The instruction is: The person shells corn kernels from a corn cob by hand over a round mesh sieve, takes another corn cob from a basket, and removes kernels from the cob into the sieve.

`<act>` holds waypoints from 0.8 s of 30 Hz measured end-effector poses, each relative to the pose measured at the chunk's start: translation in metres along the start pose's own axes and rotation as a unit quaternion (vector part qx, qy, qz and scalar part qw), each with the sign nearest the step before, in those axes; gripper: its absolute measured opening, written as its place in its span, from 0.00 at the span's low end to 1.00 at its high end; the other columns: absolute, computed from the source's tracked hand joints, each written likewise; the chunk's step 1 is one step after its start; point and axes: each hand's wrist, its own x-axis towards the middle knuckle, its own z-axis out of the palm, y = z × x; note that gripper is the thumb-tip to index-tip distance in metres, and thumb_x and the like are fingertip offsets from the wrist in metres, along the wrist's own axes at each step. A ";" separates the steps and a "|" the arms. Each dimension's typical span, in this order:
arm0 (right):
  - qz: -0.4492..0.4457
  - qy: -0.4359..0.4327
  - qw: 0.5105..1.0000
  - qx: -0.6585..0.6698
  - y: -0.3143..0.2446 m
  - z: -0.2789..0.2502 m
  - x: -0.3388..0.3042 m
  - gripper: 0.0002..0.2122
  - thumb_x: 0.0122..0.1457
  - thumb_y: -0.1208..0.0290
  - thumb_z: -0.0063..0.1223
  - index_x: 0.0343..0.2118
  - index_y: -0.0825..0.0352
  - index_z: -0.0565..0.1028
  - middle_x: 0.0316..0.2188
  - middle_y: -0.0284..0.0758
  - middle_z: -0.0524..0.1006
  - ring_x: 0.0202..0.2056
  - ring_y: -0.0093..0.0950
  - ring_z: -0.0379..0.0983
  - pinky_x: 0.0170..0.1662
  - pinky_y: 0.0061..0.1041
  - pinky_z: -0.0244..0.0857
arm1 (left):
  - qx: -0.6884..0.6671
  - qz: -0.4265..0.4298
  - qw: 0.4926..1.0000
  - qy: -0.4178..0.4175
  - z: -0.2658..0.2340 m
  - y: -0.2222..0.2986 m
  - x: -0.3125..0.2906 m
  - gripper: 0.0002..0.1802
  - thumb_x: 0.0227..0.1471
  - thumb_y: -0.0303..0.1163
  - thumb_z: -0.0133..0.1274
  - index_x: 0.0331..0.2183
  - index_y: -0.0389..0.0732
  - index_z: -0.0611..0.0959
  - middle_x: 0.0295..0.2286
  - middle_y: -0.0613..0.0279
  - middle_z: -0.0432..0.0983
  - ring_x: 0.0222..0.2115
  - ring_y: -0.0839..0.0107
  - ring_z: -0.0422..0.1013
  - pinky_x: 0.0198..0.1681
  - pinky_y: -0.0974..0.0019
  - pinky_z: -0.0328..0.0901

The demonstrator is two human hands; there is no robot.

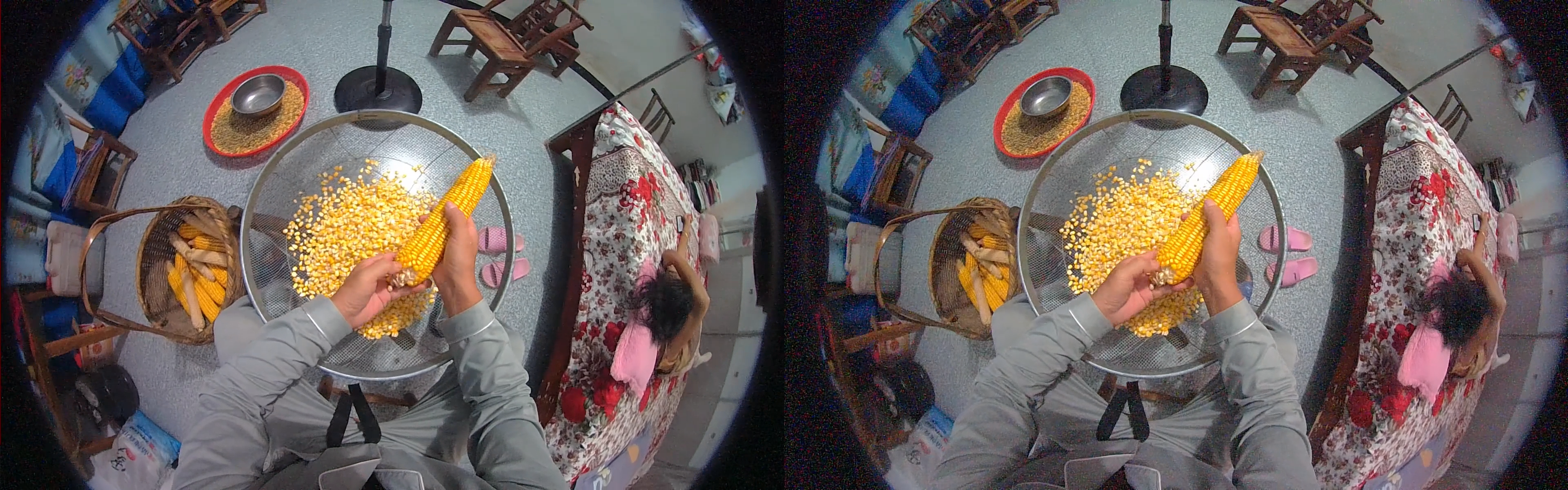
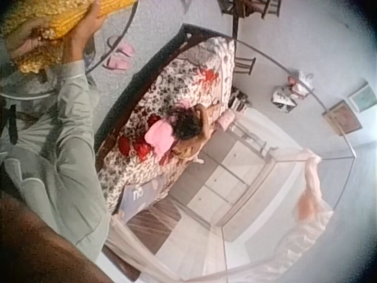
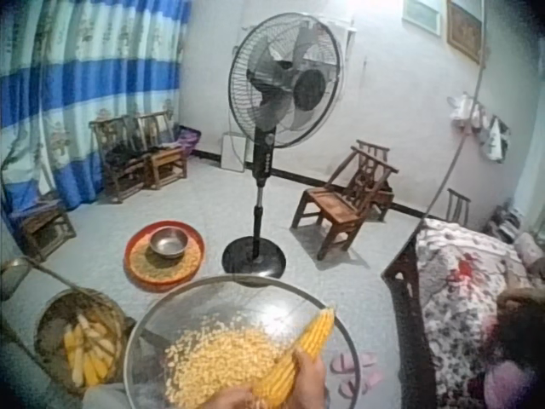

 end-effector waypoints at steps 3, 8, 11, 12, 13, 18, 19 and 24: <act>0.001 -0.028 1.000 -0.013 0.002 -0.002 0.000 0.11 0.62 0.69 0.48 0.43 0.68 0.66 0.34 0.34 0.72 0.32 0.26 0.74 0.34 0.26 0.71 | 0.011 -0.008 1.000 -0.007 -0.001 -0.003 0.000 0.22 0.58 0.29 0.43 0.54 0.35 0.67 0.51 0.53 0.69 0.51 0.60 0.69 0.54 0.52 0.67; -0.002 -0.022 1.000 -0.012 0.002 -0.001 -0.002 0.12 0.62 0.68 0.48 0.44 0.68 0.65 0.34 0.34 0.72 0.32 0.25 0.73 0.35 0.25 0.71 | -0.002 -0.004 1.000 -0.014 -0.001 -0.004 0.001 0.23 0.58 0.30 0.43 0.54 0.34 0.67 0.51 0.52 0.69 0.51 0.58 0.69 0.56 0.51 0.65; -0.008 -0.020 1.000 -0.010 0.004 0.004 -0.004 0.12 0.62 0.68 0.48 0.44 0.68 0.65 0.34 0.34 0.72 0.32 0.24 0.73 0.34 0.25 0.70 | -0.027 -0.009 0.999 -0.021 -0.011 -0.007 0.002 0.24 0.57 0.30 0.44 0.54 0.33 0.66 0.51 0.51 0.68 0.50 0.56 0.69 0.54 0.52 0.65; -0.015 -0.019 1.000 -0.007 0.005 0.006 -0.005 0.12 0.62 0.68 0.48 0.44 0.68 0.65 0.34 0.34 0.72 0.32 0.24 0.73 0.34 0.25 0.70 | -0.034 -0.014 0.999 -0.027 -0.013 -0.008 0.002 0.24 0.57 0.30 0.44 0.54 0.33 0.67 0.51 0.51 0.68 0.49 0.55 0.69 0.53 0.53 0.65; -0.015 -0.019 1.000 -0.008 0.006 0.006 -0.005 0.12 0.62 0.68 0.48 0.44 0.68 0.65 0.34 0.34 0.72 0.32 0.24 0.73 0.34 0.25 0.70 | -0.035 -0.013 0.999 -0.027 -0.013 -0.008 0.002 0.24 0.57 0.30 0.44 0.54 0.33 0.67 0.51 0.51 0.68 0.49 0.55 0.69 0.53 0.53 0.65; -0.043 -0.015 0.998 -0.045 0.008 0.011 -0.010 0.11 0.62 0.69 0.48 0.43 0.68 0.65 0.34 0.33 0.72 0.31 0.23 0.72 0.34 0.23 0.69 | -0.065 -0.022 0.998 0.016 -0.010 -0.007 0.001 0.24 0.54 0.29 0.44 0.53 0.33 0.67 0.51 0.50 0.68 0.49 0.55 0.68 0.51 0.54 0.65; -0.043 -0.015 0.998 -0.046 0.009 0.011 -0.010 0.11 0.62 0.69 0.48 0.43 0.68 0.65 0.34 0.33 0.72 0.31 0.23 0.72 0.34 0.23 0.69 | -0.065 -0.021 0.998 0.016 -0.011 -0.008 0.001 0.24 0.54 0.29 0.44 0.53 0.33 0.67 0.51 0.50 0.68 0.49 0.55 0.68 0.51 0.54 0.65; -0.066 -0.045 0.995 -0.063 0.014 0.009 -0.009 0.12 0.63 0.66 0.48 0.43 0.67 0.65 0.32 0.35 0.72 0.32 0.26 0.75 0.33 0.25 0.71 | -0.025 0.010 1.000 0.012 -0.013 -0.008 0.000 0.26 0.49 0.19 0.40 0.53 0.32 0.68 0.49 0.49 0.69 0.49 0.54 0.67 0.51 0.53 0.65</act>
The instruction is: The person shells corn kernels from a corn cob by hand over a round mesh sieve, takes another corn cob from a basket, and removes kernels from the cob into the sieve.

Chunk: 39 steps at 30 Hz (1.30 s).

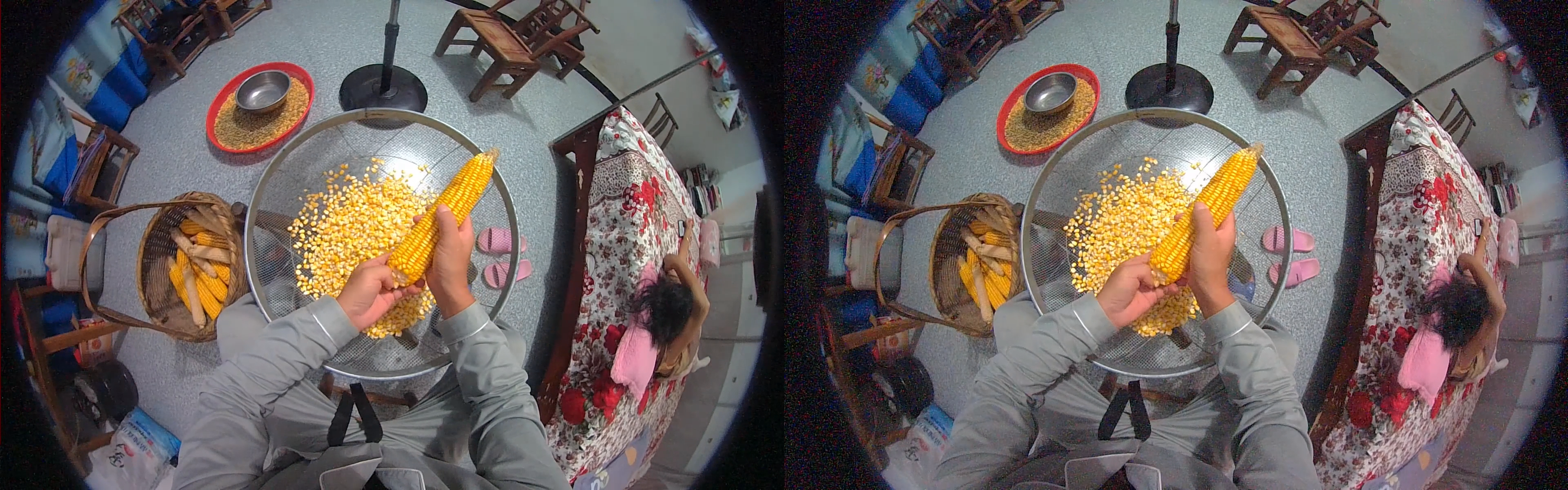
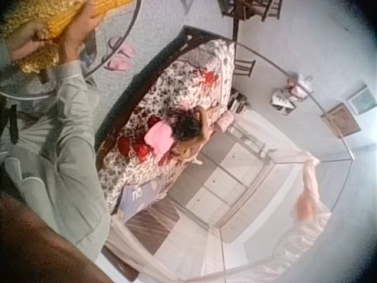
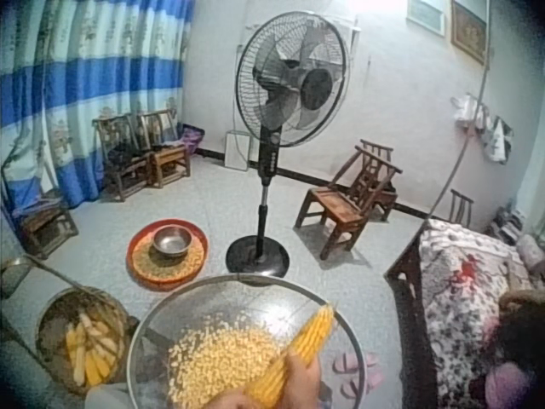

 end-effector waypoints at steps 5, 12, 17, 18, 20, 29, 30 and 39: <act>-0.002 0.006 1.000 -0.004 0.000 -0.001 0.003 0.11 0.63 0.66 0.48 0.43 0.67 0.65 0.32 0.35 0.72 0.32 0.25 0.74 0.33 0.25 0.71 | -0.003 -0.005 1.000 0.001 0.004 0.003 -0.001 0.25 0.47 0.17 0.39 0.51 0.32 0.69 0.49 0.49 0.69 0.49 0.55 0.67 0.52 0.53 0.65; 0.019 0.017 1.000 0.011 0.000 -0.006 0.003 0.11 0.62 0.68 0.49 0.43 0.68 0.65 0.33 0.34 0.72 0.33 0.25 0.74 0.35 0.25 0.71 | 0.024 0.000 0.999 0.032 0.011 0.002 0.000 0.18 0.54 0.27 0.47 0.47 0.34 0.72 0.45 0.54 0.72 0.46 0.60 0.70 0.50 0.52 0.67; 0.016 0.007 1.000 0.002 0.004 -0.003 -0.001 0.11 0.63 0.68 0.49 0.43 0.68 0.65 0.33 0.34 0.72 0.32 0.24 0.74 0.35 0.24 0.71 | 0.025 -0.029 0.999 0.036 0.004 0.006 0.000 0.19 0.52 0.24 0.45 0.47 0.32 0.72 0.43 0.53 0.73 0.41 0.61 0.73 0.45 0.56 0.71; 0.012 0.008 1.000 0.003 0.004 -0.003 -0.001 0.11 0.63 0.68 0.49 0.43 0.68 0.65 0.33 0.34 0.72 0.32 0.24 0.74 0.34 0.24 0.70 | 0.020 -0.032 0.999 0.032 0.002 0.006 0.001 0.19 0.52 0.24 0.45 0.47 0.32 0.72 0.42 0.53 0.73 0.40 0.61 0.73 0.45 0.56 0.71; 0.012 0.007 1.000 0.003 0.006 -0.003 0.001 0.11 0.63 0.68 0.49 0.43 0.68 0.65 0.33 0.34 0.71 0.32 0.24 0.74 0.34 0.24 0.70 | 0.033 -0.027 0.999 0.020 0.002 0.006 0.001 0.19 0.51 0.24 0.44 0.47 0.32 0.72 0.42 0.53 0.73 0.40 0.61 0.73 0.45 0.56 0.71; 0.018 0.009 1.000 0.005 0.007 -0.005 0.005 0.12 0.62 0.67 0.49 0.43 0.68 0.66 0.33 0.34 0.71 0.33 0.25 0.74 0.34 0.25 0.71 | 0.083 -0.014 0.996 0.038 0.012 0.006 -0.002 0.18 0.57 0.28 0.47 0.48 0.32 0.71 0.41 0.55 0.74 0.38 0.66 0.74 0.42 0.63 0.72; 0.027 0.007 1.000 0.002 0.007 -0.005 0.005 0.12 0.62 0.67 0.49 0.43 0.68 0.66 0.33 0.34 0.71 0.33 0.25 0.74 0.34 0.25 0.71 | 0.123 -0.015 0.991 0.044 0.013 0.005 -0.001 0.18 0.59 0.30 0.49 0.48 0.32 0.71 0.40 0.57 0.75 0.37 0.68 0.75 0.41 0.67 0.72; 0.072 0.014 0.997 0.013 -0.003 -0.010 0.008 0.12 0.62 0.68 0.50 0.43 0.69 0.66 0.33 0.33 0.72 0.32 0.25 0.74 0.34 0.24 0.70 | 0.169 -0.041 0.985 -0.009 0.012 0.008 0.002 0.16 0.58 0.27 0.47 0.48 0.31 0.72 0.39 0.55 0.75 0.37 0.69 0.76 0.40 0.69 0.73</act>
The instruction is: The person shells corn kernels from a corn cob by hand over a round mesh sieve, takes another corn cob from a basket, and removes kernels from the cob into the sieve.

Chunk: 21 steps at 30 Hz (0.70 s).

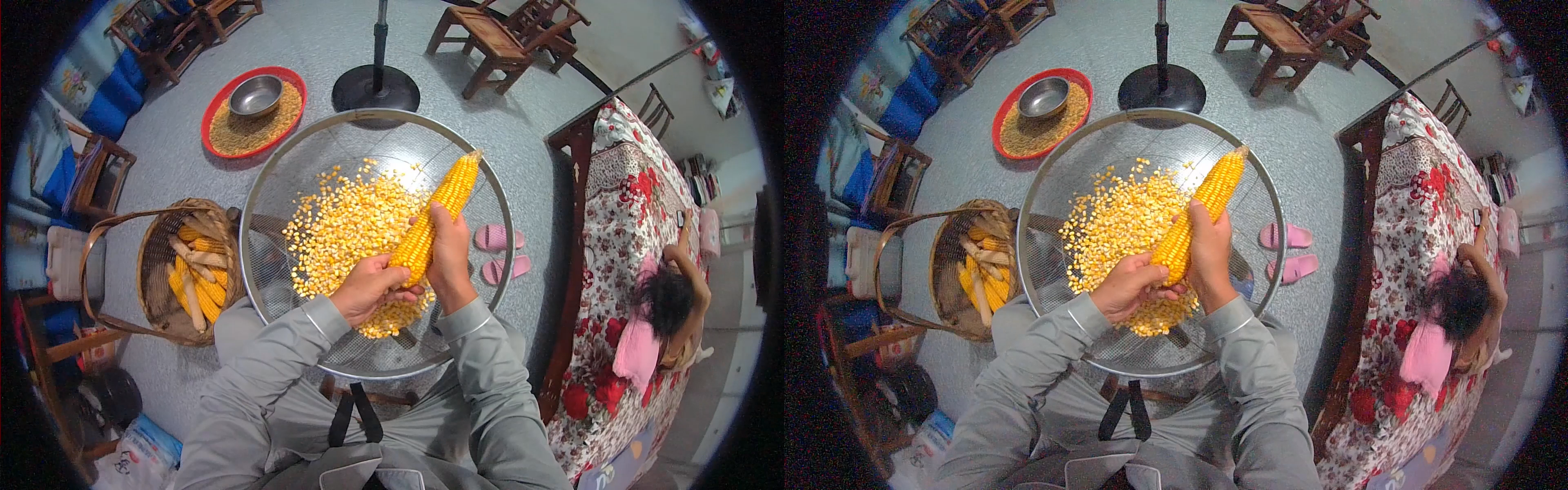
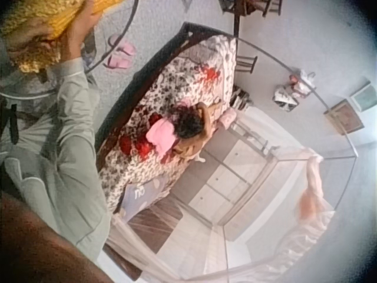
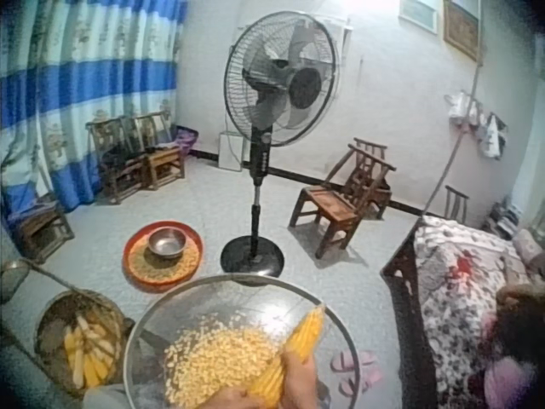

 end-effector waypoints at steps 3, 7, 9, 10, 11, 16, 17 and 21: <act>-0.037 -0.016 0.998 -0.038 0.005 0.000 -0.001 0.12 0.62 0.68 0.50 0.43 0.69 0.66 0.33 0.33 0.72 0.32 0.24 0.74 0.33 0.24 0.70 | -0.045 -0.007 0.999 0.024 0.003 -0.002 0.001 0.18 0.56 0.24 0.45 0.49 0.31 0.71 0.40 0.54 0.74 0.37 0.68 0.76 0.40 0.67 0.73; -0.023 -0.001 0.999 -0.026 0.003 0.002 -0.001 0.13 0.61 0.71 0.51 0.46 0.70 0.66 0.34 0.33 0.73 0.32 0.22 0.71 0.35 0.23 0.67 | -0.047 -0.002 0.999 0.007 0.001 -0.003 0.001 0.19 0.54 0.23 0.44 0.49 0.31 0.70 0.41 0.53 0.74 0.37 0.67 0.76 0.41 0.66 0.73; -0.032 -0.010 0.999 -0.022 0.004 0.000 0.002 0.12 0.61 0.70 0.51 0.44 0.70 0.66 0.33 0.33 0.73 0.32 0.23 0.72 0.34 0.23 0.69 | -0.056 0.011 0.998 0.013 0.003 -0.003 0.000 0.18 0.56 0.26 0.47 0.48 0.32 0.71 0.40 0.55 0.74 0.37 0.68 0.76 0.38 0.67 0.74; -0.039 -0.018 0.999 -0.018 0.005 0.000 0.003 0.12 0.62 0.68 0.51 0.43 0.69 0.66 0.32 0.34 0.72 0.31 0.24 0.74 0.32 0.23 0.71 | -0.056 0.011 0.998 0.013 0.004 -0.002 0.000 0.18 0.56 0.26 0.47 0.48 0.32 0.71 0.40 0.55 0.74 0.37 0.68 0.76 0.38 0.67 0.74; -0.039 -0.019 0.999 -0.018 0.006 -0.001 0.002 0.12 0.62 0.68 0.51 0.43 0.69 0.66 0.32 0.34 0.72 0.31 0.24 0.74 0.32 0.23 0.71 | -0.021 0.005 0.999 0.027 0.005 -0.002 0.001 0.18 0.57 0.28 0.49 0.48 0.32 0.71 0.39 0.57 0.75 0.35 0.68 0.77 0.37 0.68 0.74; -0.039 -0.020 0.997 -0.063 0.010 -0.002 0.003 0.12 0.62 0.68 0.51 0.42 0.70 0.66 0.32 0.34 0.72 0.32 0.24 0.74 0.32 0.23 0.71 | 0.032 0.023 0.998 0.041 0.002 -0.007 0.002 0.19 0.58 0.34 0.54 0.47 0.34 0.72 0.37 0.59 0.76 0.32 0.70 0.77 0.33 0.71 0.74; -0.039 -0.020 0.997 -0.063 0.010 -0.001 0.003 0.12 0.62 0.68 0.51 0.42 0.70 0.66 0.32 0.34 0.72 0.32 0.24 0.74 0.32 0.23 0.71 | 0.027 0.021 0.999 0.038 0.001 -0.007 0.002 0.18 0.58 0.32 0.53 0.47 0.34 0.72 0.37 0.59 0.76 0.32 0.70 0.77 0.33 0.70 0.75; -0.024 -0.023 0.999 -0.034 0.007 0.000 0.002 0.12 0.62 0.67 0.50 0.42 0.70 0.66 0.32 0.34 0.72 0.32 0.25 0.74 0.32 0.24 0.71 | 0.010 -0.010 0.999 0.047 0.003 -0.001 0.000 0.18 0.56 0.29 0.49 0.48 0.34 0.72 0.38 0.59 0.76 0.33 0.70 0.77 0.31 0.70 0.75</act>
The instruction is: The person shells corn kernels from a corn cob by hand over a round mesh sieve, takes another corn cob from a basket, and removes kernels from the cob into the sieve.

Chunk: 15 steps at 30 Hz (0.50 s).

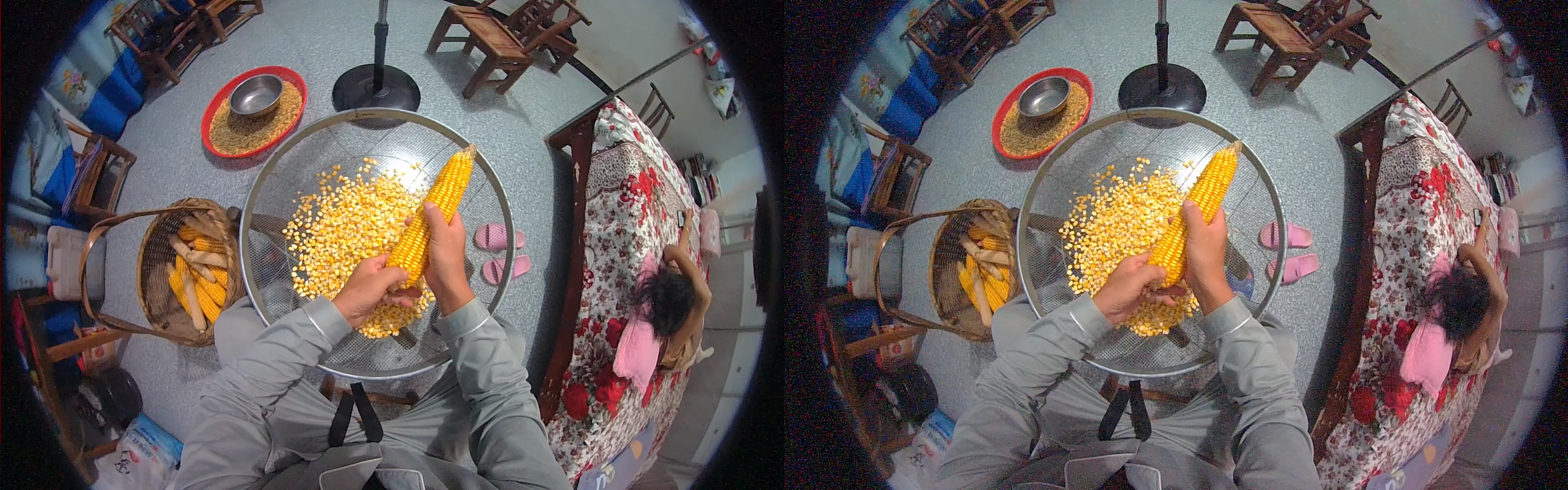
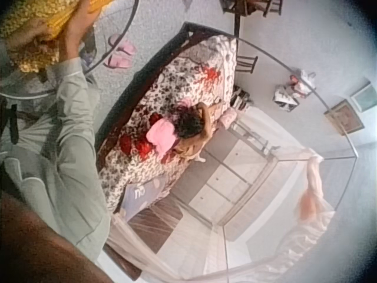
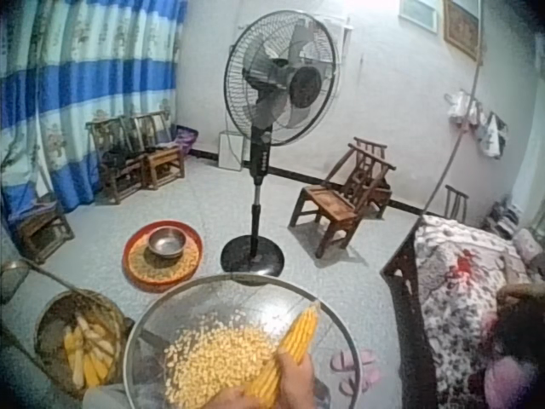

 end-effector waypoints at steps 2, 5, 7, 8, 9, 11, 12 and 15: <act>-0.004 0.001 1.000 0.006 0.000 -0.001 -0.001 0.12 0.62 0.67 0.50 0.42 0.70 0.66 0.32 0.34 0.72 0.31 0.25 0.74 0.32 0.24 0.71 | 0.008 -0.002 1.000 0.018 0.006 0.004 -0.005 0.18 0.55 0.28 0.48 0.48 0.34 0.72 0.38 0.59 0.75 0.34 0.70 0.77 0.30 0.70 0.75; -0.003 0.012 1.000 -0.014 0.002 0.000 -0.003 0.12 0.62 0.68 0.50 0.42 0.69 0.66 0.33 0.34 0.72 0.32 0.25 0.74 0.33 0.23 0.71 | 0.013 -0.002 0.999 0.032 0.005 0.002 -0.006 0.20 0.53 0.28 0.46 0.49 0.35 0.71 0.39 0.60 0.74 0.35 0.69 0.76 0.29 0.67 0.75; -0.037 0.010 0.998 -0.046 0.005 0.003 -0.004 0.12 0.62 0.68 0.51 0.43 0.69 0.66 0.33 0.33 0.72 0.32 0.23 0.73 0.34 0.23 0.70 | 0.010 -0.002 1.000 0.027 0.004 0.001 -0.006 0.20 0.53 0.28 0.45 0.49 0.35 0.70 0.38 0.60 0.73 0.36 0.69 0.75 0.30 0.65 0.75; -0.037 0.009 0.998 -0.046 0.005 0.005 -0.006 0.12 0.62 0.68 0.51 0.43 0.69 0.66 0.33 0.33 0.72 0.32 0.23 0.73 0.34 0.23 0.70 | 0.018 0.012 0.999 0.044 0.004 0.002 -0.007 0.20 0.53 0.27 0.45 0.48 0.36 0.70 0.37 0.61 0.73 0.35 0.70 0.74 0.30 0.65 0.75; -0.045 0.015 0.997 -0.061 0.005 0.008 -0.008 0.12 0.61 0.69 0.52 0.42 0.69 0.66 0.32 0.33 0.73 0.31 0.22 0.71 0.34 0.23 0.68 | 0.025 0.026 0.997 0.061 0.005 0.003 -0.007 0.19 0.52 0.27 0.45 0.48 0.36 0.71 0.36 0.62 0.73 0.34 0.72 0.74 0.29 0.66 0.74; -0.053 0.022 0.995 -0.076 0.005 0.009 -0.009 0.12 0.59 0.70 0.54 0.42 0.69 0.66 0.32 0.33 0.73 0.31 0.21 0.70 0.34 0.23 0.66 | 0.043 0.024 0.997 0.061 0.009 0.005 -0.006 0.19 0.51 0.27 0.45 0.47 0.36 0.71 0.35 0.62 0.72 0.33 0.73 0.73 0.29 0.66 0.74; -0.063 0.020 0.993 -0.101 0.008 0.007 -0.008 0.13 0.59 0.70 0.55 0.41 0.69 0.66 0.31 0.33 0.73 0.31 0.22 0.70 0.34 0.24 0.66 | 0.062 0.021 0.996 0.061 0.009 0.005 -0.006 0.19 0.51 0.27 0.45 0.46 0.37 0.71 0.35 0.63 0.72 0.33 0.73 0.73 0.29 0.66 0.74; -0.077 0.017 0.987 -0.138 0.010 0.004 -0.008 0.13 0.58 0.70 0.56 0.40 0.68 0.66 0.31 0.33 0.73 0.31 0.23 0.70 0.35 0.25 0.66 | 0.083 0.019 0.994 0.062 0.008 0.005 -0.004 0.19 0.50 0.25 0.43 0.46 0.37 0.71 0.35 0.63 0.73 0.33 0.74 0.73 0.29 0.67 0.74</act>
